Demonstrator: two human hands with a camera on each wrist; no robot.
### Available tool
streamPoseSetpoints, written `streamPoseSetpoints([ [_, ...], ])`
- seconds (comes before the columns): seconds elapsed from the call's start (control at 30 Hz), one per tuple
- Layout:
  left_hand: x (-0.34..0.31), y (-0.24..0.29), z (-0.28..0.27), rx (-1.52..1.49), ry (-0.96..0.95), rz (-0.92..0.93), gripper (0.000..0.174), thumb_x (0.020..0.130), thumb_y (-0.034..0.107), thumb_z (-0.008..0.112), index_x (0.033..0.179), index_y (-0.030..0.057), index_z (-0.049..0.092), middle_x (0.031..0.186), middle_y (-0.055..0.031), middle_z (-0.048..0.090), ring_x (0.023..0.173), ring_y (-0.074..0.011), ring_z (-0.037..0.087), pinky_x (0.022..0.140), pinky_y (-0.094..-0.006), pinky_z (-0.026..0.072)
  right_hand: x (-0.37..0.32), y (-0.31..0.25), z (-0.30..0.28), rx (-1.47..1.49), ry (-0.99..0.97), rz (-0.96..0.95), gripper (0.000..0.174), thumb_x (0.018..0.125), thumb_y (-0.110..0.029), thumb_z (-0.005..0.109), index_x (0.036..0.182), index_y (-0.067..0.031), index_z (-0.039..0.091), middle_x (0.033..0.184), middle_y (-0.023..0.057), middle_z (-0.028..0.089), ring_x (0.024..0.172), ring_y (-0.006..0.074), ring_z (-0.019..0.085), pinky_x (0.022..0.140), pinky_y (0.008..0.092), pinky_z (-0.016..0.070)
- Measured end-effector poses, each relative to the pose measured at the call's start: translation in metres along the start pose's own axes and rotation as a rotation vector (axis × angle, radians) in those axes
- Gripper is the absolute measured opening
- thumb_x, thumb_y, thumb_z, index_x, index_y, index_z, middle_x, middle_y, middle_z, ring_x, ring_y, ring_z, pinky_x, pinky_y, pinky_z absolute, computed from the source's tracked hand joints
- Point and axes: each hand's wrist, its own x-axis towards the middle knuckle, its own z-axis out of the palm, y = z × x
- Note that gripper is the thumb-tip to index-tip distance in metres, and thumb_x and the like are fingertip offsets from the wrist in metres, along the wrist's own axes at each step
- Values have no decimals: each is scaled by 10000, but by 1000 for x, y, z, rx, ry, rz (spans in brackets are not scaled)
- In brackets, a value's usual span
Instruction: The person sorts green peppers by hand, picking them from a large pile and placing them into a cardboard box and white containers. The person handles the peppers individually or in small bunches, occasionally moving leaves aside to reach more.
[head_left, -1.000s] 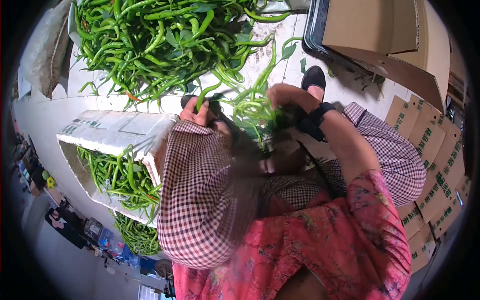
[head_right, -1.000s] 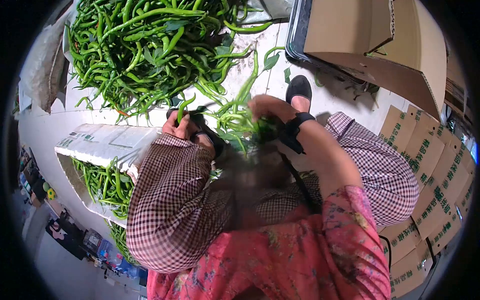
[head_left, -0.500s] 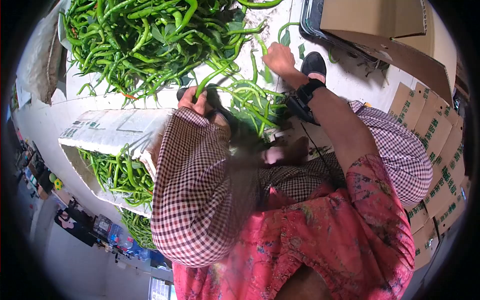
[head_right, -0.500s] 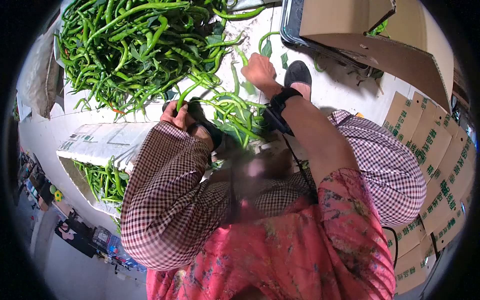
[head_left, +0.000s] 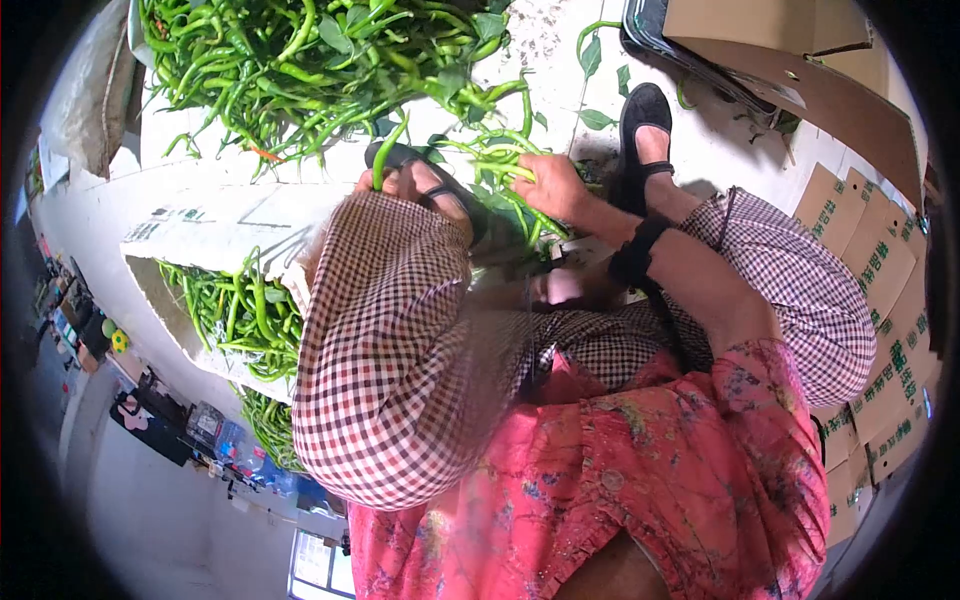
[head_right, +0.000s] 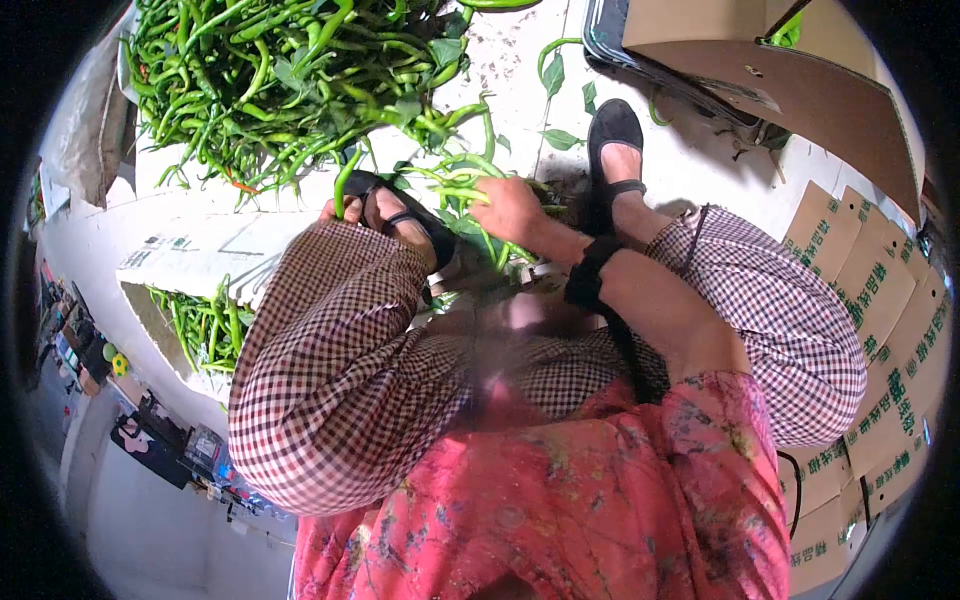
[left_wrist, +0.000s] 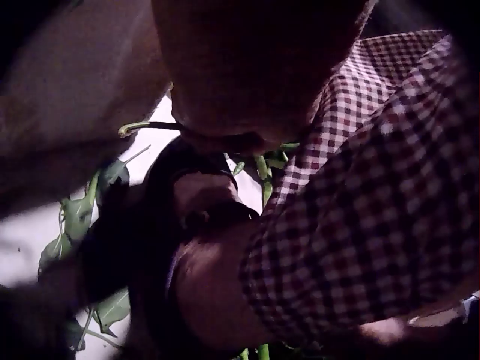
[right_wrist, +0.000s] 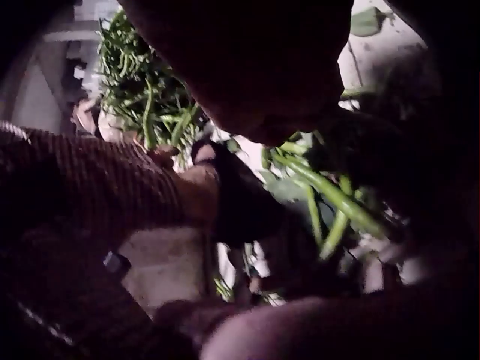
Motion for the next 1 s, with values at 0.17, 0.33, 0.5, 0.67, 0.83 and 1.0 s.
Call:
streamPoseSetpoints([
  [0.17, -11, -2, -16, -20, 19, 29, 176, 949, 128, 522, 1079, 12, 543, 896, -60, 592, 807, -98, 572, 688, -226, 498, -42, 23, 12, -297, -137, -105, 106, 745, -99, 609, 808, -28, 563, 757, 192, 564, 657, 358, 626, 573, 440, 505],
  [0.33, -22, -9, -37, -50, 43, 51, 178, 948, 132, 523, 1079, 13, 543, 899, -58, 589, 804, -98, 567, 683, -224, 494, -43, 38, 7, -525, -187, -448, 56, 769, -86, 556, 810, -47, 554, 873, 143, 506, 715, 292, 623, 571, 389, 529],
  [0.5, -30, -10, -52, -74, 54, 89, 181, 948, 137, 523, 1078, 13, 543, 901, -56, 586, 802, -98, 562, 679, -222, 491, -42, 44, -4, -583, -214, -495, 143, 788, -101, 551, 907, -96, 630, 886, 116, 512, 758, 278, 627, 595, 394, 537],
  [0.67, -40, -15, -62, -94, 51, 122, 183, 948, 141, 524, 1078, 14, 543, 904, -54, 583, 799, -98, 557, 675, -220, 487, -11, 49, -26, -846, -396, -333, 187, 759, -91, 579, 911, -139, 679, 829, 127, 582, 767, 302, 653, 613, 413, 536],
  [0.83, -49, -18, -65, -133, 26, 174, 186, 947, 146, 525, 1077, 14, 543, 907, -52, 580, 796, -98, 552, 670, -218, 483, 15, 9, -82, -717, -548, -348, 172, 684, -93, 623, 846, -113, 676, 793, 145, 652, 824, 341, 654, 659, 452, 529],
  [1.0, -58, -24, -73, -149, 17, 212, 188, 947, 151, 526, 1077, 15, 543, 909, -51, 577, 793, -98, 547, 666, -216, 479, 25, -13, -120, -683, -487, -74, 233, 727, -163, 710, 942, -87, 665, 866, 149, 668, 889, 349, 640, 765, 436, 515],
])
